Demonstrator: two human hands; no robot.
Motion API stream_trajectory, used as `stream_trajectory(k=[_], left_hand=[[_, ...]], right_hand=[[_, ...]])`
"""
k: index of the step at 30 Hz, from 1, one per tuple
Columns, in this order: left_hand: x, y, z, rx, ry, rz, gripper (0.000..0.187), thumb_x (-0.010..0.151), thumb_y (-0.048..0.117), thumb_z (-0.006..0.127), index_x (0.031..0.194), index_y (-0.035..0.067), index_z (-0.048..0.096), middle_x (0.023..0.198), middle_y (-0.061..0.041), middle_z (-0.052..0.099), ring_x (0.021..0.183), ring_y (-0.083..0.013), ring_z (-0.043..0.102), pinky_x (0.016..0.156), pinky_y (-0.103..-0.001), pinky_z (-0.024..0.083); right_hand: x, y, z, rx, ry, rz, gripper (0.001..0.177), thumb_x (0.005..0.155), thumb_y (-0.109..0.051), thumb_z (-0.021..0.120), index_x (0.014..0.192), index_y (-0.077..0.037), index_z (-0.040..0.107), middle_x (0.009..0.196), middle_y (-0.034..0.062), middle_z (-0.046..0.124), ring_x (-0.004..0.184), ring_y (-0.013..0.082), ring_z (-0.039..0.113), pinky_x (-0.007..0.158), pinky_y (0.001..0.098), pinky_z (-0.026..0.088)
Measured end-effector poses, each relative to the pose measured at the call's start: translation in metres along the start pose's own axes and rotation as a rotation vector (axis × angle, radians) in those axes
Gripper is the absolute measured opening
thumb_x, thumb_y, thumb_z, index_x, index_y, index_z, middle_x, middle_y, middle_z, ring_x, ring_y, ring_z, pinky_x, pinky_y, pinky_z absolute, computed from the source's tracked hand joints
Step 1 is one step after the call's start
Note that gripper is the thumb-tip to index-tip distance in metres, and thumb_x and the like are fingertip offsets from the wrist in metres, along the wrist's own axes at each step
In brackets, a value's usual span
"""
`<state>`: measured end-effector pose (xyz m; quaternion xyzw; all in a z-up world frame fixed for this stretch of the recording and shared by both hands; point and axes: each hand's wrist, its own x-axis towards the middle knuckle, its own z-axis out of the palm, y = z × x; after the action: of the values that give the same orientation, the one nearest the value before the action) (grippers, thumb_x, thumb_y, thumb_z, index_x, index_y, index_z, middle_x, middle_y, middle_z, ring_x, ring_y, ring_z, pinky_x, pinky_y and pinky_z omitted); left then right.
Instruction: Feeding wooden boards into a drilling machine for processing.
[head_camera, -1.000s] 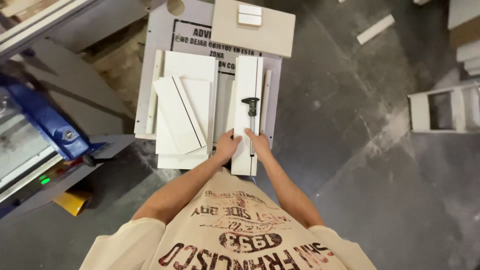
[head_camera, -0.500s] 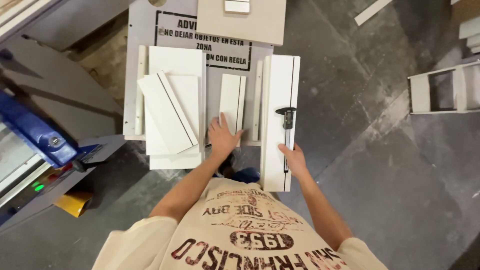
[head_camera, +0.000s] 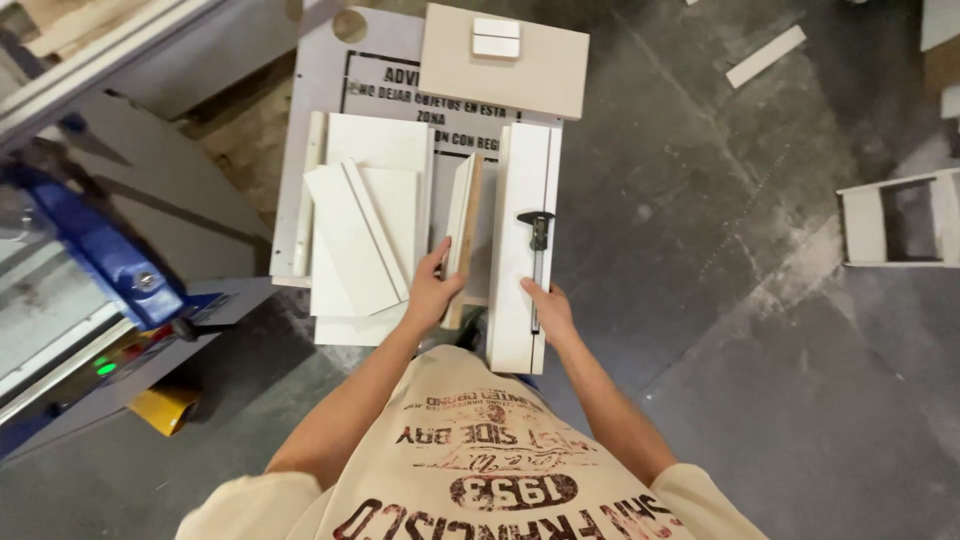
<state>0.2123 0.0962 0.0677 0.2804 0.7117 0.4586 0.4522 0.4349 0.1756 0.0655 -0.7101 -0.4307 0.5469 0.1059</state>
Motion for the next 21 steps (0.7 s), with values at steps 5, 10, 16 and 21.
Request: stream_trajectory(k=[5, 10, 16, 21], left_hand=[[-0.047, 0.012, -0.07, -0.374, -0.065, -0.014, 0.073, 0.084, 0.032, 0.077, 0.15, 0.015, 0.053, 0.14, -0.018, 0.057, 0.123, -0.0256, 0.055, 0.106, -0.04, 0.047], [-0.087, 0.01, -0.12, -0.373, -0.018, 0.036, 0.08, 0.08, 0.02, 0.075, 0.154, 0.009, 0.048, 0.142, -0.023, 0.056, 0.124, -0.0303, 0.057, 0.105, -0.044, 0.047], [-0.112, 0.014, -0.171, -0.522, 0.017, 0.058, 0.074, 0.084, 0.026, 0.068, 0.153, 0.005, 0.049, 0.143, -0.022, 0.057, 0.126, -0.0275, 0.053, 0.104, -0.044, 0.046], [-0.108, -0.006, -0.209, -0.551, 0.01, 0.054, 0.073, 0.087, 0.027, 0.068, 0.153, 0.004, 0.048, 0.145, -0.024, 0.056, 0.13, -0.0291, 0.054, 0.105, -0.047, 0.045]], right_hand=[[0.04, 0.002, 0.048, -0.005, -0.07, -0.016, 0.098, 0.081, -0.063, 0.082, 0.14, 0.011, 0.054, 0.136, 0.0321, 0.059, 0.133, 0.0427, 0.054, 0.108, 0.0534, 0.046], [0.039, -0.001, 0.078, 0.025, -0.034, -0.058, 0.088, 0.083, -0.057, 0.082, 0.134, 0.011, 0.059, 0.132, 0.0318, 0.062, 0.131, 0.0417, 0.056, 0.107, 0.0515, 0.046], [0.007, -0.025, 0.082, -0.08, -0.014, -0.087, 0.099, 0.086, -0.063, 0.077, 0.14, 0.015, 0.05, 0.143, 0.0355, 0.051, 0.141, 0.0442, 0.044, 0.116, 0.0538, 0.037], [0.013, -0.025, 0.08, -0.266, 0.007, -0.131, 0.102, 0.09, -0.072, 0.066, 0.14, 0.016, 0.051, 0.149, 0.0354, 0.047, 0.145, 0.0447, 0.038, 0.121, 0.0521, 0.031]])
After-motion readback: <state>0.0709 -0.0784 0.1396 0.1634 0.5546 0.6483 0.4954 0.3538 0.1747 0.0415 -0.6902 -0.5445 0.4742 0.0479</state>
